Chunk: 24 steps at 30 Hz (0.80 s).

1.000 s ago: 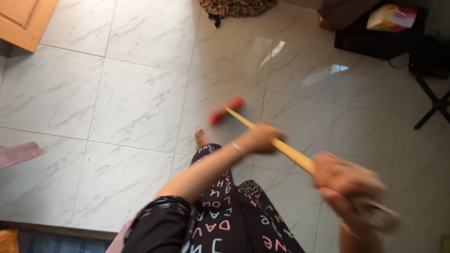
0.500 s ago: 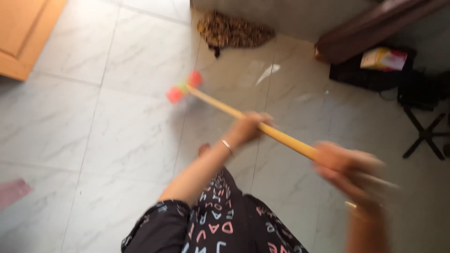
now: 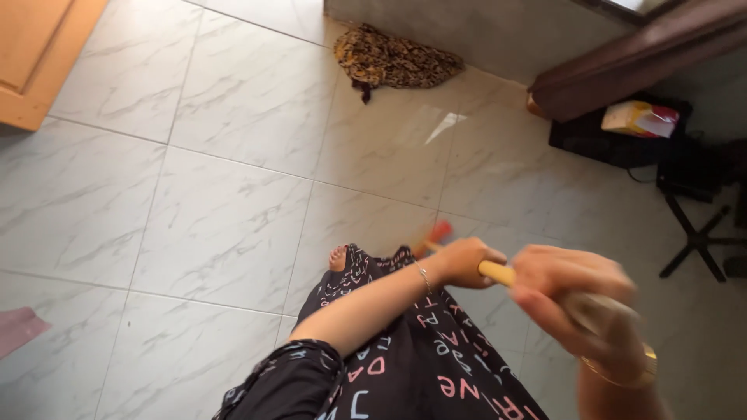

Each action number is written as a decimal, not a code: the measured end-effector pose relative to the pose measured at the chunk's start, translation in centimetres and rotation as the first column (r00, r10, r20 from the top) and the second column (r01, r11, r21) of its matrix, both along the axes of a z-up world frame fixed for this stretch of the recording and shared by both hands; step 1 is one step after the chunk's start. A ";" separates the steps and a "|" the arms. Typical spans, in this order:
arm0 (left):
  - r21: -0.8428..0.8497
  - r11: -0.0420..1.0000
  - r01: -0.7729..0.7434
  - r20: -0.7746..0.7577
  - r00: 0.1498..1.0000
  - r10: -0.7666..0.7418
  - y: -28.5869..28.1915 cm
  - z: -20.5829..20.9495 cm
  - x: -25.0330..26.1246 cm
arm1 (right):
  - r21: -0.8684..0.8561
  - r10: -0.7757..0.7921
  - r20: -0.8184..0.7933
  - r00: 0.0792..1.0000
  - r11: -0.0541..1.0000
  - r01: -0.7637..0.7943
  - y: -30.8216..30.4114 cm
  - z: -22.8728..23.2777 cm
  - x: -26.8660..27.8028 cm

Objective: Sweeping the tiled floor of a room with a broom.

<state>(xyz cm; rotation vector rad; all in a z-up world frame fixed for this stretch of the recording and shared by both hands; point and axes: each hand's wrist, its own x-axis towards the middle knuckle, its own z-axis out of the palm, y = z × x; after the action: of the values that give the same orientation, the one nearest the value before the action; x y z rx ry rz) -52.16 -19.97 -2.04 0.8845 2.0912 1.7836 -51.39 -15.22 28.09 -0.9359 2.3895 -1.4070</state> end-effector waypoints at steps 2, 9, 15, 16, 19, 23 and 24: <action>-0.282 0.958 -0.043 -0.044 0.999 0.032 -3.2 3.9 -2.1 | -0.297 0.143 0.002 0.990 0.945 -0.137 -1.0 2.1 -0.8; -0.403 0.839 -0.367 -0.266 0.924 0.276 -16.1 -8.5 -12.7 | -0.335 0.140 -0.035 0.989 0.931 -0.144 -2.6 -11.9 -7.2; -0.441 0.421 -0.793 -0.551 0.609 0.571 -19.8 -6.8 -16.5 | -0.070 0.271 -0.152 0.950 0.956 -0.284 -2.4 -15.4 -11.6; -0.404 0.500 -0.766 -0.496 0.643 0.584 -18.7 -5.8 -16.9 | -0.033 0.300 -0.157 0.941 0.951 -0.308 -1.6 -13.6 -12.3; -0.233 0.698 -0.677 -0.323 0.731 0.601 -13.6 -1.6 -18.7 | -0.047 0.304 -0.169 0.938 0.948 -0.315 0.2 -5.7 -15.3; -0.069 0.854 -0.515 -0.164 0.850 0.500 -4.5 4.1 -19.7 | -0.430 0.265 -0.017 0.964 0.869 -0.246 3.9 0.9 -19.3; -0.071 0.843 -0.533 -0.165 0.840 0.517 -3.8 5.5 -19.2 | -0.431 0.285 -0.018 0.958 0.863 -0.264 2.8 1.4 -19.9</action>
<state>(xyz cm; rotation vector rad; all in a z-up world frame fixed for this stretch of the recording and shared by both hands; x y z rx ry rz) -71.31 -23.75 3.47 0.4283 2.6982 1.8524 -71.27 -12.37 29.44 -1.2699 1.8411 -1.8462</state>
